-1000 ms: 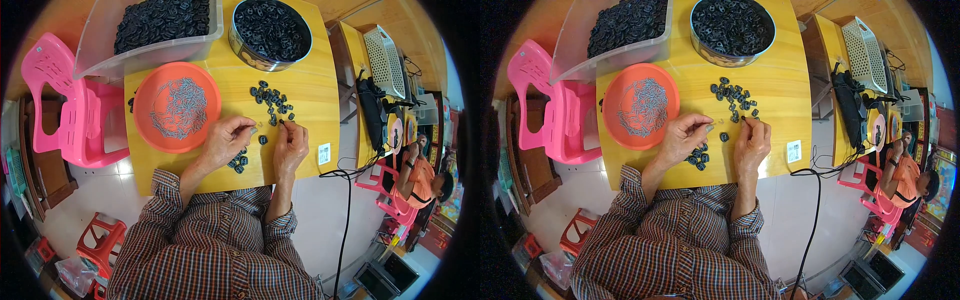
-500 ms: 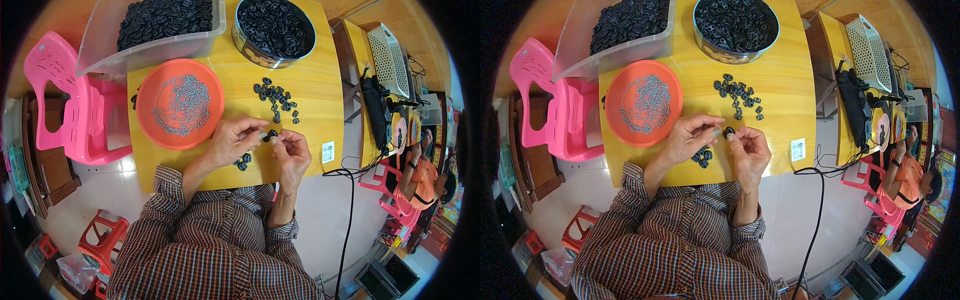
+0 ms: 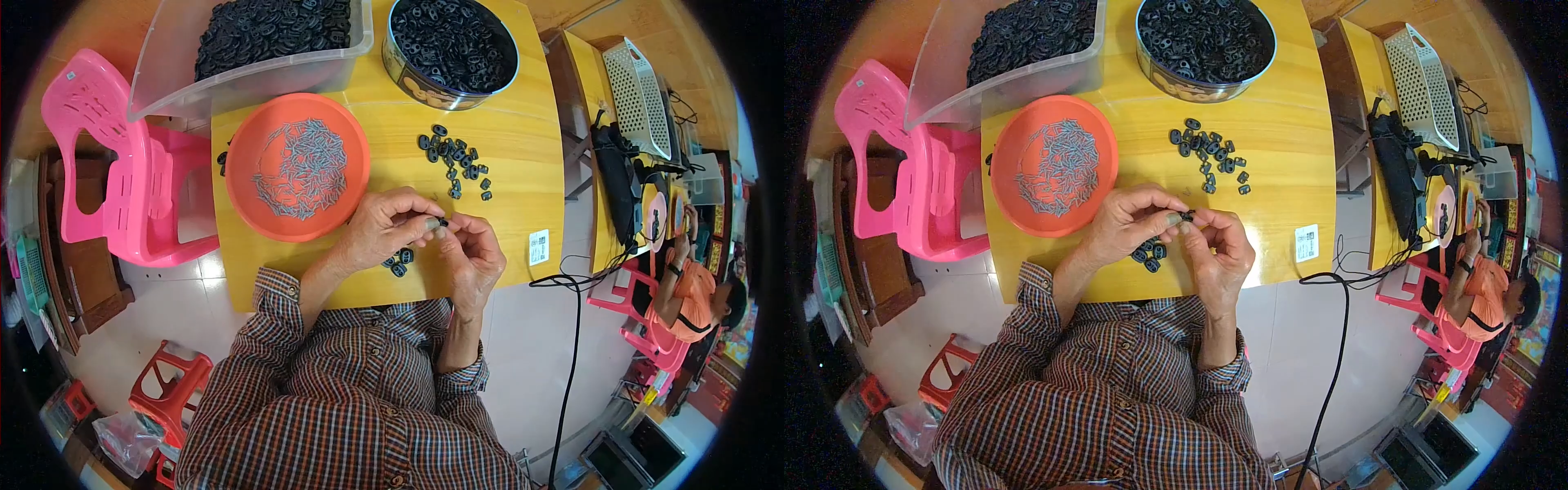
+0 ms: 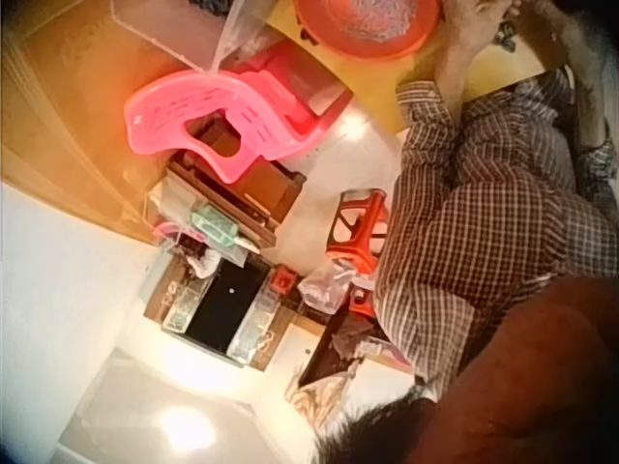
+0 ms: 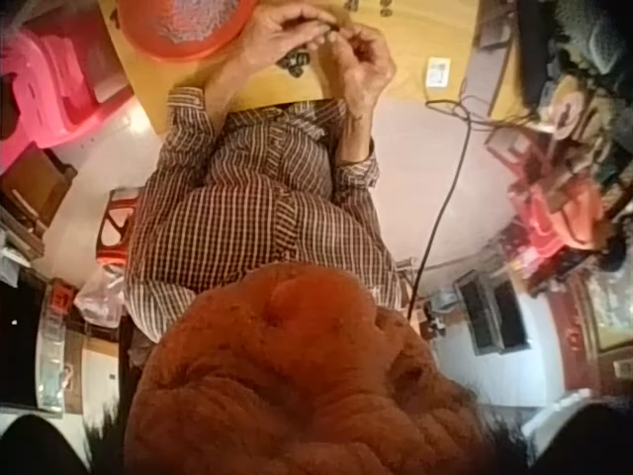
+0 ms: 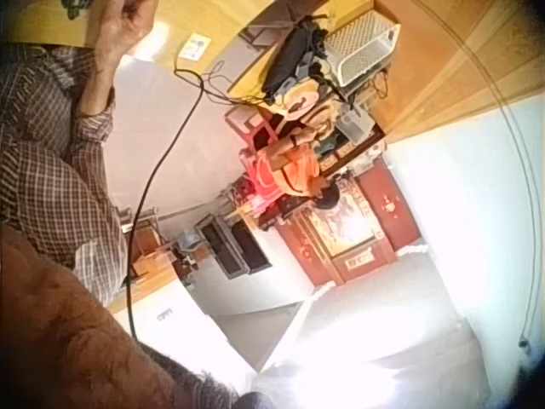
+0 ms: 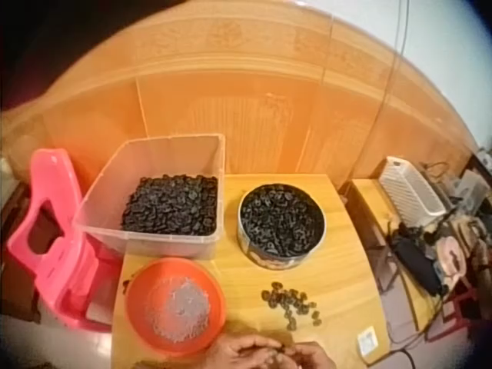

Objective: Assembling small hardware components by manually placing metal rings onto plastic pieces.

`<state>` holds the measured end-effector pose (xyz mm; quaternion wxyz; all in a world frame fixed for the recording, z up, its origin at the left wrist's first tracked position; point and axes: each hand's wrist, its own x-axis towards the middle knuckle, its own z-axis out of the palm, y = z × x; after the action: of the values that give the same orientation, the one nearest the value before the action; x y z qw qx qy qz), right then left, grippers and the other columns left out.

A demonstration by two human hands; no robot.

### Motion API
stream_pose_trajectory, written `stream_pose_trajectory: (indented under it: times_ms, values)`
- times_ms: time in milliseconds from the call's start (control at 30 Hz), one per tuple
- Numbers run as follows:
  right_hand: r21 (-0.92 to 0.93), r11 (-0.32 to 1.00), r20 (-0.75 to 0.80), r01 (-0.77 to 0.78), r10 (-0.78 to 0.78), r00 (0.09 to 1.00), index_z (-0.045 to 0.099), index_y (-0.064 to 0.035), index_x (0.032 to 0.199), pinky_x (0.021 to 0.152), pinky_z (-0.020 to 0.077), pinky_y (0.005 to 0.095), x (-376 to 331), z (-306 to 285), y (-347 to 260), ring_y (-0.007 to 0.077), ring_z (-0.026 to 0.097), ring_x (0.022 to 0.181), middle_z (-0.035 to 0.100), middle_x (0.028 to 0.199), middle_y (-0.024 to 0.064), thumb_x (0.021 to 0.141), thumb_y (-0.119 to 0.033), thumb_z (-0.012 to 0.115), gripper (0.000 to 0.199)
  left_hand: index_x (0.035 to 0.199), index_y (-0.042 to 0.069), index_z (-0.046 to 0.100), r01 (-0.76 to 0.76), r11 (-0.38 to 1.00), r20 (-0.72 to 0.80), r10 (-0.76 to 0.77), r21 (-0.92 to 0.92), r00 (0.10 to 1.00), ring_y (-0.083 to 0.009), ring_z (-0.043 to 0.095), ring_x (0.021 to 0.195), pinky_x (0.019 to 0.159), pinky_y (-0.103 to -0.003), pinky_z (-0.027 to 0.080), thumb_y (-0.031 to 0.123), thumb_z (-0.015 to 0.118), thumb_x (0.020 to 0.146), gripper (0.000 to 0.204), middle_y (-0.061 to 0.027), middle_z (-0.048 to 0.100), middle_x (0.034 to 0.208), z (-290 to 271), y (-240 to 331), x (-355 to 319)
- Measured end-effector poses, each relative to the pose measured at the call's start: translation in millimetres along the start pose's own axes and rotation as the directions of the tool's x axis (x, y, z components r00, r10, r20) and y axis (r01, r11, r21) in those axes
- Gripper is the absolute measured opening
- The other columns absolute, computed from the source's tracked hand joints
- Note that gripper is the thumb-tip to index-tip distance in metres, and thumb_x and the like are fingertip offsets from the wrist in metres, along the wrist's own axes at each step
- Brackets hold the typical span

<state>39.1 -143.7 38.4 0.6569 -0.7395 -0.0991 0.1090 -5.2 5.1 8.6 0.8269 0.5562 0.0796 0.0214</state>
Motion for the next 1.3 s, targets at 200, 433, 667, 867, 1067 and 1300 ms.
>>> stream_pose_trajectory:
  times_ms: [200,433,667,867,1067,1300]
  values:
    - [0.084,0.995,0.02,-0.055,0.054,0.998,0.061,0.0023,0.097,0.052,0.0407,0.0175,-2.8,0.8,-2.5,0.0039,0.05,0.062,0.06,0.081,0.0016,0.082,0.006,0.064,0.016,0.101,-0.002,0.063,-0.097,0.995,0.01,0.098,-0.035,0.995,-0.0064,0.061,0.074,0.065,-0.02,0.052,-0.003,0.058,0.086,0.016,-0.0027,0.062,0.089,-0.2,-3.0,0.8]
    - [0.124,0.989,0.045,-0.082,0.077,0.996,0.061,0.0018,0.097,0.051,0.0407,0.0179,-1.1,-2.3,-3.5,0.0042,0.049,0.059,0.059,0.079,0.0014,0.082,0.008,0.063,0.016,0.106,-0.002,0.062,-0.118,0.993,0.02,0.117,0.023,0.993,-0.0099,0.064,0.083,0.072,-0.022,0.053,-0.005,0.058,0.085,0.021,-0.0051,0.063,0.097,-0.2,-3.5,1.3]
    - [0.141,0.987,0.04,-0.073,0.068,0.997,0.061,0.002,0.096,0.052,0.0405,0.0173,-2.2,-2.3,-1.3,0.0039,0.049,0.06,0.058,0.079,0.0007,0.082,0.008,0.063,0.016,0.103,0.0,0.064,-0.121,0.993,-0.014,0.121,0.001,0.993,-0.0063,0.061,0.083,0.07,-0.021,0.052,-0.005,0.061,0.083,0.021,-0.0022,0.063,0.092,3.4,-3.4,1.7]
    - [0.027,0.997,0.011,-0.07,0.069,0.998,0.061,0.0025,0.095,0.055,0.0412,0.0166,-2.1,-11.6,7.3,0.0028,0.05,0.062,0.058,0.079,-0.0007,0.082,0.007,0.064,0.014,0.105,-0.001,0.063,-0.062,0.989,-0.066,0.072,0.136,0.995,-0.0097,0.063,0.082,0.07,-0.022,0.053,-0.004,0.059,0.086,0.019,-0.0041,0.064,0.095,-4.0,-2.1,0.3]
    - [-0.403,0.914,-0.118,0.039,-0.094,0.989,0.063,0.0021,0.089,0.055,0.0426,0.0211,6.7,-22.2,16.8,0.0078,0.05,0.057,0.057,0.079,0.0049,0.082,0.0,0.067,0.009,0.098,-0.001,0.064,-0.244,0.751,-0.145,0.411,0.613,0.9,-0.0135,0.063,0.071,0.057,-0.024,0.05,-0.005,0.059,0.083,0.017,-0.0085,0.063,0.086,-3.6,-4.2,6.1]
    - [-0.532,0.841,-0.066,0.102,-0.161,0.985,0.064,0.0013,0.085,0.054,0.0405,0.0226,13.2,-18.9,9.7,0.0088,0.048,0.059,0.053,0.076,0.0042,0.083,-0.006,0.068,0.009,0.093,0.001,0.063,-0.174,0.495,-0.11,0.493,0.851,0.863,-0.027,0.061,0.065,0.056,-0.034,0.049,-0.004,0.062,0.078,0.016,-0.0116,0.059,0.085,0.4,-1.6,7.0]
